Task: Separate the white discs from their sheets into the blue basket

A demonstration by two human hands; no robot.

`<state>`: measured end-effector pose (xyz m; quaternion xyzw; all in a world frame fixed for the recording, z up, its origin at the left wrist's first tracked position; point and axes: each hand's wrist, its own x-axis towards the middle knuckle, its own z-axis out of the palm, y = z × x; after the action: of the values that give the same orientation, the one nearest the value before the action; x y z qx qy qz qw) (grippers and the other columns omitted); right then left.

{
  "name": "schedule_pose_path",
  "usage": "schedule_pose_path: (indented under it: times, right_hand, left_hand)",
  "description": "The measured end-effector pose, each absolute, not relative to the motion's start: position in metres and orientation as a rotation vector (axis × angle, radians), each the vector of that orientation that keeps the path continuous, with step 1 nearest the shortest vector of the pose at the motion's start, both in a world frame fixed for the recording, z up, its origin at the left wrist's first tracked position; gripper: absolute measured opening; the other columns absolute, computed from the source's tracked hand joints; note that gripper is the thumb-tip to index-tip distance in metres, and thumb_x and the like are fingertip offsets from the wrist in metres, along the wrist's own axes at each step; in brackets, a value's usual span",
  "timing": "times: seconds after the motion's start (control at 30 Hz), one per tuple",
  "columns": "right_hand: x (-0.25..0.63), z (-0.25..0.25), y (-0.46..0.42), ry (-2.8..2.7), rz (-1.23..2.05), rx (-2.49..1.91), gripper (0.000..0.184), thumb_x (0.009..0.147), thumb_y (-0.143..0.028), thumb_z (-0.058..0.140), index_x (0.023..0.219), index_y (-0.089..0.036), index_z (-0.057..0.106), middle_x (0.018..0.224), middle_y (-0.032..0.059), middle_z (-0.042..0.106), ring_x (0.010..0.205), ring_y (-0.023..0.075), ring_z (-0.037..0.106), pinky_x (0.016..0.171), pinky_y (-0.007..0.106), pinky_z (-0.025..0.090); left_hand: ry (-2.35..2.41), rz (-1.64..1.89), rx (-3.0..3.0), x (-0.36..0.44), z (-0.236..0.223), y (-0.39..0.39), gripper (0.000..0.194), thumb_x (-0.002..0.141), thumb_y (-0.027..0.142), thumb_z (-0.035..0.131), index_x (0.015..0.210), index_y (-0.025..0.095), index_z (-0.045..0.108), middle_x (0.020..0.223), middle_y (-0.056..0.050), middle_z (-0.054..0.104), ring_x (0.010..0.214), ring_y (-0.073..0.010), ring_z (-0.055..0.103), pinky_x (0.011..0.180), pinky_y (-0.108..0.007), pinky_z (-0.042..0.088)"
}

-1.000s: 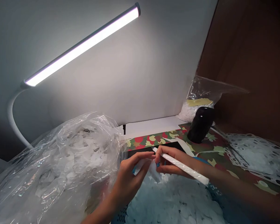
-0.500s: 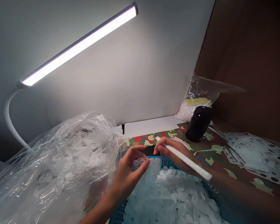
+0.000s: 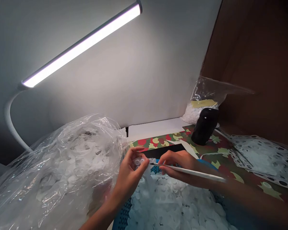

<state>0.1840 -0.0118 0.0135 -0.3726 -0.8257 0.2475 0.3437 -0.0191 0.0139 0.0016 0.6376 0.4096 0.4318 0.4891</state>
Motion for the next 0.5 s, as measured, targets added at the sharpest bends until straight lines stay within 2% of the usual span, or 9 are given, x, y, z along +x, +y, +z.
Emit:
schedule_pose_path:
  times: [0.13, 0.5]
  right_hand:
    - [0.1817, 0.0217, -0.0139, -2.251, 0.433, -0.896, 0.016, 0.091, -0.026, 0.051, 0.094, -0.015, 0.063, 0.071, 0.0009, 0.064, 0.063, 0.0096, 0.059, 0.06, 0.02, 0.042]
    - [0.1809, 0.02, -0.0109, -2.282, 0.317, -0.853, 0.019, 0.091, -0.025, 0.05, 0.096, -0.015, 0.066, 0.068, 0.0012, 0.062, 0.06, 0.01, 0.056, 0.057, 0.02, 0.043]
  left_hand:
    - [1.024, 1.03, 1.521, -0.019, 0.0032, 0.0136, 0.032, 0.08, 0.031, 0.062, 0.107, 0.021, 0.048, 0.08, 0.001, 0.054, 0.069, -0.0117, 0.05, 0.059, -0.02, 0.038]
    - [0.981, 1.114, 1.386, -0.0199, 0.0019, 0.0159, 0.034, 0.076, 0.03, 0.066, 0.103, 0.02, 0.05, 0.08, 0.002, 0.057, 0.076, -0.0113, 0.056, 0.068, -0.021, 0.044]
